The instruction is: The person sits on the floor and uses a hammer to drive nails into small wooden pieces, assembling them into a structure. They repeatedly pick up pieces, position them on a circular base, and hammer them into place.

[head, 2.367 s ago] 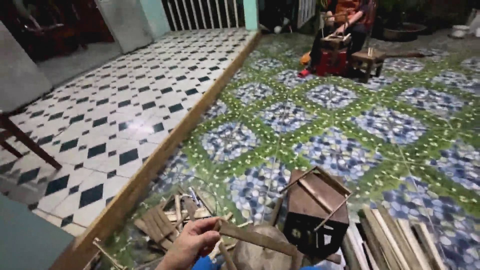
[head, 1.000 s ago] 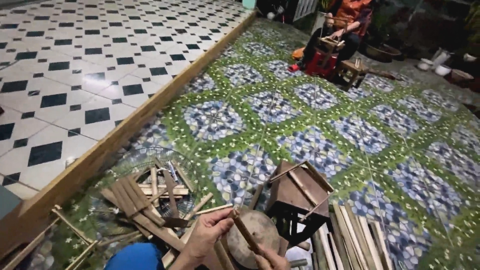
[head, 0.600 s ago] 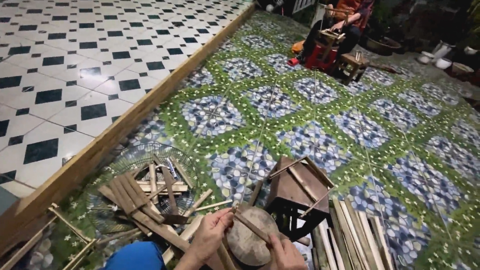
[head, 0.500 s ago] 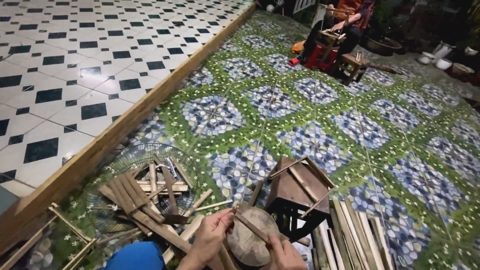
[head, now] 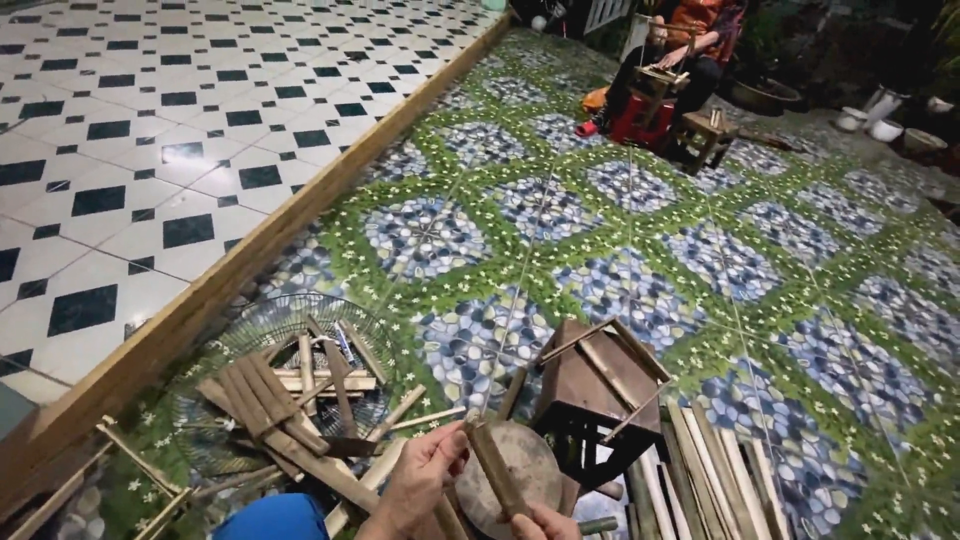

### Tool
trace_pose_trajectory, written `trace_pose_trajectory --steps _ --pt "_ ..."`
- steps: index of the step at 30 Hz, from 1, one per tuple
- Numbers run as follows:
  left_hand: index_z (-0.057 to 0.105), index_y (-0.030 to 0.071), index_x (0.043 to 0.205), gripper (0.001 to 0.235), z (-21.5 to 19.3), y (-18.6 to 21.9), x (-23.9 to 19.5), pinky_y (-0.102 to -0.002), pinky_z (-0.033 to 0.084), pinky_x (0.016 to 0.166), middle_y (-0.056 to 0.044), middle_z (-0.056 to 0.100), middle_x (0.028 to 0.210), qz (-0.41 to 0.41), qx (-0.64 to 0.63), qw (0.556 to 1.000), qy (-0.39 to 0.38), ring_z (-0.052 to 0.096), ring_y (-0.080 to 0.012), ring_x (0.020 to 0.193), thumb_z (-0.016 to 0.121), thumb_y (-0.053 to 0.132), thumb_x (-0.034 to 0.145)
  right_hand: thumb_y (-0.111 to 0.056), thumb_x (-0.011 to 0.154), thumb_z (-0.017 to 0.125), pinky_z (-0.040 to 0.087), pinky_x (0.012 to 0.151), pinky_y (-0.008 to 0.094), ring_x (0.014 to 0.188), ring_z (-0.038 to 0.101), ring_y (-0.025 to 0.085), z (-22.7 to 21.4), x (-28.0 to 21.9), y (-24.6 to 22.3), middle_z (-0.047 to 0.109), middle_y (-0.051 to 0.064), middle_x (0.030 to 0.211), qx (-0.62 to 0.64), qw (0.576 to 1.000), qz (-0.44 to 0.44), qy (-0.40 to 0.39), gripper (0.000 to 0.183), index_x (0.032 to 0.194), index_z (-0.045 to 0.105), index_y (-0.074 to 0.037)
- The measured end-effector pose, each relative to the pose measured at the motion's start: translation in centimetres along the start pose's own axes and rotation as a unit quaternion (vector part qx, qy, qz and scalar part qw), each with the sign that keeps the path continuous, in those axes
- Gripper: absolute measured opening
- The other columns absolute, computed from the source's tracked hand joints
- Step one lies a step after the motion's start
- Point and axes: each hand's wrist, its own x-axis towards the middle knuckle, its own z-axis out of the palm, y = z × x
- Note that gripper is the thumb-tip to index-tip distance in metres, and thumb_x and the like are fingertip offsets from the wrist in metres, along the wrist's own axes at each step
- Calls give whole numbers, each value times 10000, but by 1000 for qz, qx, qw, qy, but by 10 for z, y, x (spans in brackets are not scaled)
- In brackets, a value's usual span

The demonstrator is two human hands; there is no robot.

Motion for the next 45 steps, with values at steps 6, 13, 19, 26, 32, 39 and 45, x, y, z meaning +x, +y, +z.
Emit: trace_pose_trajectory --steps 6,13,19,26,32,39,45 --pt "689 -37 1415 539 -9 -14 10 -264 289 536 -69 558 711 -8 15 1000 -25 434 -143 604 603 289 995 -323 847 755 496 678 193 669 676 78 -12 -17 -32 760 -47 728 -159 987 -6 18 272 1015 936 -209" --pt "695 53 1410 491 -8 -8 7 -285 448 625 1 548 694 116 187 975 -22 529 -138 681 600 300 996 -493 850 706 454 601 161 561 579 43 -15 -19 -23 581 -104 624 -245 959 -106 94 232 920 863 -337" --pt "726 83 1290 444 -5 -12 6 -405 616 1019 -107 745 1309 250 304 919 -5 720 -287 1227 583 371 983 -396 844 746 484 613 195 575 619 61 -15 -2 12 648 -76 641 -228 956 -140 119 213 1002 872 -330" --pt "731 95 1269 389 -6 -20 5 -331 650 909 -96 784 1225 287 373 882 2 790 -237 1072 605 331 986 -375 843 622 351 491 153 431 547 70 6 -26 -14 550 -67 475 -116 921 -264 261 299 757 860 -215" --pt "735 131 1277 392 -8 -33 10 -352 620 904 -72 775 1245 271 414 868 27 761 -257 1105 587 348 986 -452 856 626 480 653 184 661 696 66 -11 -24 0 695 -116 702 -334 923 -143 126 192 981 770 -432" --pt "733 178 1251 333 -6 -46 15 -347 574 602 -27 736 890 278 459 843 32 684 -200 733 601 318 979 -112 832 608 475 565 258 563 652 108 -12 9 54 666 -52 640 -374 854 -315 176 253 996 713 -273" --pt "601 265 1376 398 12 -33 7 -391 589 638 22 700 1032 184 524 831 -7 690 -206 793 563 404 1004 -312 952 526 499 668 397 818 713 258 1 12 37 698 32 818 -440 884 -136 74 205 1145 592 -294"
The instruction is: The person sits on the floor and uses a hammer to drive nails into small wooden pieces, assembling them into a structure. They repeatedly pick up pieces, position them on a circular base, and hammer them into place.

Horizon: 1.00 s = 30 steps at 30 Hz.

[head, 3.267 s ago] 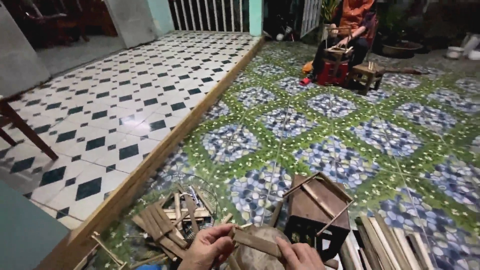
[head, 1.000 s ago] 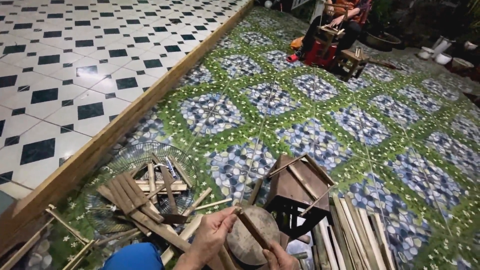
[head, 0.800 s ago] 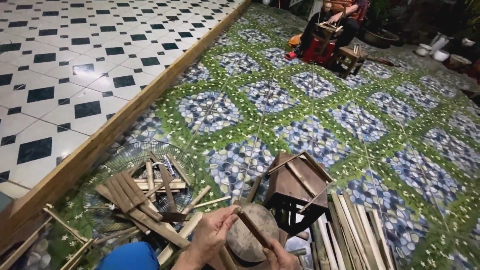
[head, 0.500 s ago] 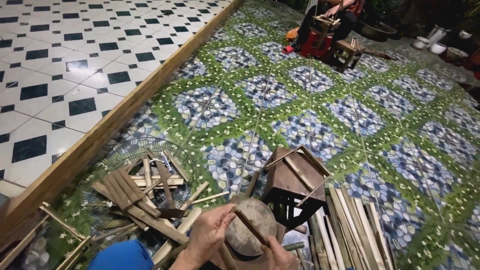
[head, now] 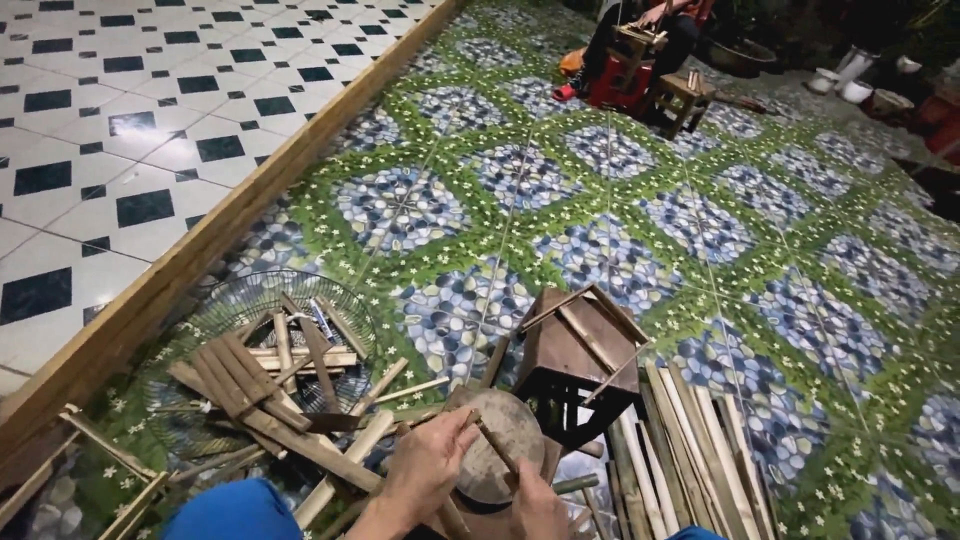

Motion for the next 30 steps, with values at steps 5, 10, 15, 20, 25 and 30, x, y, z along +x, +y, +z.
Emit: trace_pose_trajectory --steps 5,10,15,20,25,30 --pt "643 251 1448 425 -12 5 7 -234 300 334 58 531 565 -98 -170 979 -62 315 -75 386 477 344 1068 -382 956 587 490 754 501 841 666 403 58 42 43 688 151 856 41 996 -47 -69 315 1237 518 -256" --pt "649 0 884 127 -7 1 14 -273 419 475 -154 690 670 -297 -437 846 -66 561 -178 517 755 0 953 -113 876 468 462 818 466 975 610 366 21 41 7 672 136 1046 99 981 -164 -26 336 1163 628 -179" --pt "559 60 968 174 -1 2 9 -282 379 318 -159 734 716 -338 -456 814 -125 560 -182 416 721 111 1008 -268 919 652 480 872 353 1006 664 247 33 40 -9 715 106 1087 291 926 -230 -64 285 1149 680 -103" --pt "636 -12 1114 185 8 0 8 -247 419 375 -209 792 877 -355 -529 759 -133 594 -190 496 720 -50 954 -306 942 661 462 886 355 1023 614 246 43 42 1 633 96 1118 323 918 -218 -78 262 1129 699 -127" --pt "750 -81 1022 113 40 -19 16 -257 435 417 -180 719 687 -285 -493 820 -64 517 -164 418 696 -68 923 -434 1019 506 457 882 382 990 616 250 41 46 0 678 99 1075 302 930 -190 -91 375 1120 706 -133" --pt "826 104 1160 314 10 23 13 -293 618 729 -67 851 940 -290 -300 907 -63 761 -156 782 722 89 864 -385 1036 525 491 897 390 1045 642 249 11 36 -20 703 104 1141 346 905 -243 -51 390 1239 691 -96"
